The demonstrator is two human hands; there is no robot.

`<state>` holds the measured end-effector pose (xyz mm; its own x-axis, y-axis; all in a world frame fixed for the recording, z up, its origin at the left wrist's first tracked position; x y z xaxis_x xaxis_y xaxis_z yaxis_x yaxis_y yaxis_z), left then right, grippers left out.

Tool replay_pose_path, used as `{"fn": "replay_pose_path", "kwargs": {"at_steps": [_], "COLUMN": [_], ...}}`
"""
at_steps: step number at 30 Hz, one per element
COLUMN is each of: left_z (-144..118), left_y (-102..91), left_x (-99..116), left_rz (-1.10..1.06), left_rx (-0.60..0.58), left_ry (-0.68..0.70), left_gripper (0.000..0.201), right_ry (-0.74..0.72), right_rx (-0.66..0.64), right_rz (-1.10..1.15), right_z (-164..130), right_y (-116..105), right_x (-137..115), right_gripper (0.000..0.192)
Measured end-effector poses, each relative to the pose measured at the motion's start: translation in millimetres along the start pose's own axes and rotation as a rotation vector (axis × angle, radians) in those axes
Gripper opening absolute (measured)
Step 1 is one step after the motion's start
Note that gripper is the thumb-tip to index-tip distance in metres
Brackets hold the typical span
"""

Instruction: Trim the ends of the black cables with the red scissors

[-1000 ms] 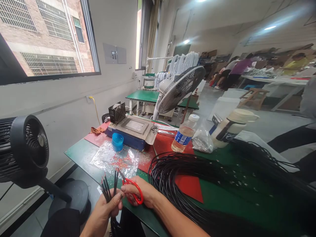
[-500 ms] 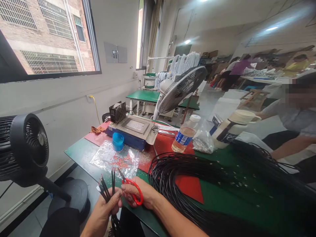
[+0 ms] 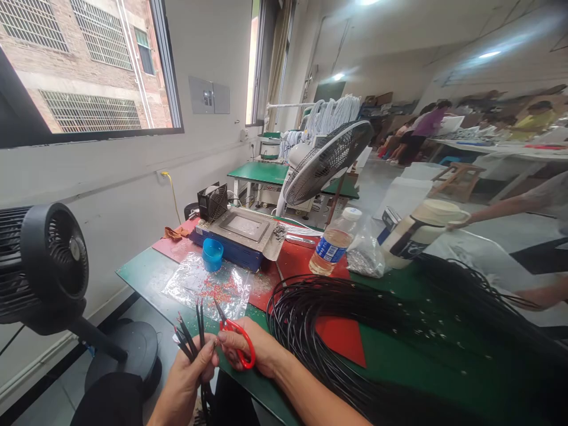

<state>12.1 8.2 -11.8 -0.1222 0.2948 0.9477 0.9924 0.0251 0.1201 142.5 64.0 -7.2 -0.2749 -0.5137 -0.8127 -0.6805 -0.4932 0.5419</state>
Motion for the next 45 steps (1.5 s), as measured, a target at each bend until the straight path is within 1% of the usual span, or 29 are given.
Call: {"fn": "replay_pose_path", "kwargs": {"at_steps": [6, 14, 19, 22, 26, 29, 31, 33, 35, 36, 38, 40, 42, 45], "left_z": [3, 1, 0, -1, -3, -2, 1, 4, 6, 6, 5, 3, 1, -3], "left_y": [-1.2, -0.7, 1.1, 3.0, 5.0, 4.5, 2.6, 0.5, -1.3, -2.3, -5.3, -8.7, -11.0, -12.2], "left_x": [-3, -1, 2, 6, 12, 8, 2, -2, -4, -3, -2, -1, -1, 0], "left_rz": [-0.004, 0.078, 0.038, 0.011, -0.033, -0.05, -0.085, -0.167, -0.291, -0.357, -0.47, -0.553, -0.653, -0.839], "left_rx": [0.048, 0.028, 0.012, 0.023, 0.042, 0.046, 0.075, 0.102, 0.094, 0.084, 0.089, 0.106, 0.094, 0.047], "left_ry": [-0.011, 0.011, 0.028, 0.018, 0.006, 0.007, -0.021, -0.086, -0.161, -0.188, -0.218, -0.245, -0.284, -0.358], "left_gripper": [0.024, 0.024, 0.024, 0.023, 0.022, 0.022, 0.023, 0.026, 0.028, 0.027, 0.025, 0.025, 0.025, 0.018], "right_ry": [0.01, 0.022, 0.041, -0.004, -0.133, -0.217, -0.278, -0.4, -0.607, -0.735, -0.98, -1.142, -1.206, -1.249], "right_rx": [0.037, 0.056, 0.048, 0.056, 0.09, 0.198, 0.281, 0.352, 0.361, 0.33, 0.199, 0.042, -0.059, -0.098], "right_rz": [0.006, -0.008, -0.01, -0.065, -0.27, -0.381, -0.416, -0.527, -0.742, -0.871, -1.118, -1.327, -1.487, -1.633], "right_z": [0, 1, 2, 1, -1, 0, 0, -2, -6, -8, -13, -15, -15, -15], "right_y": [1, 1, -1, -2, -1, -2, -3, -3, 0, 3, 11, 19, 25, 33], "right_x": [0, 1, 2, 2, 1, 1, 0, -3, -7, -9, -7, -2, 4, 9], "right_gripper": [0.048, 0.045, 0.046, 0.044, 0.039, 0.039, 0.042, 0.041, 0.034, 0.029, 0.021, 0.018, 0.019, 0.022]}}
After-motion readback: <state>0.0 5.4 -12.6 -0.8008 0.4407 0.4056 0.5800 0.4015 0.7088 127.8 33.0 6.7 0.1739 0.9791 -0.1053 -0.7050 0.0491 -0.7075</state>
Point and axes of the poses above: each hand's wrist, its own z-axis towards the middle knuckle, its own y-axis out of the palm, x = y × z, the point moved 2 cm from there along z, towards the middle knuckle, and after that the axes turned 10 degrees about z, right-handed, at the moved point
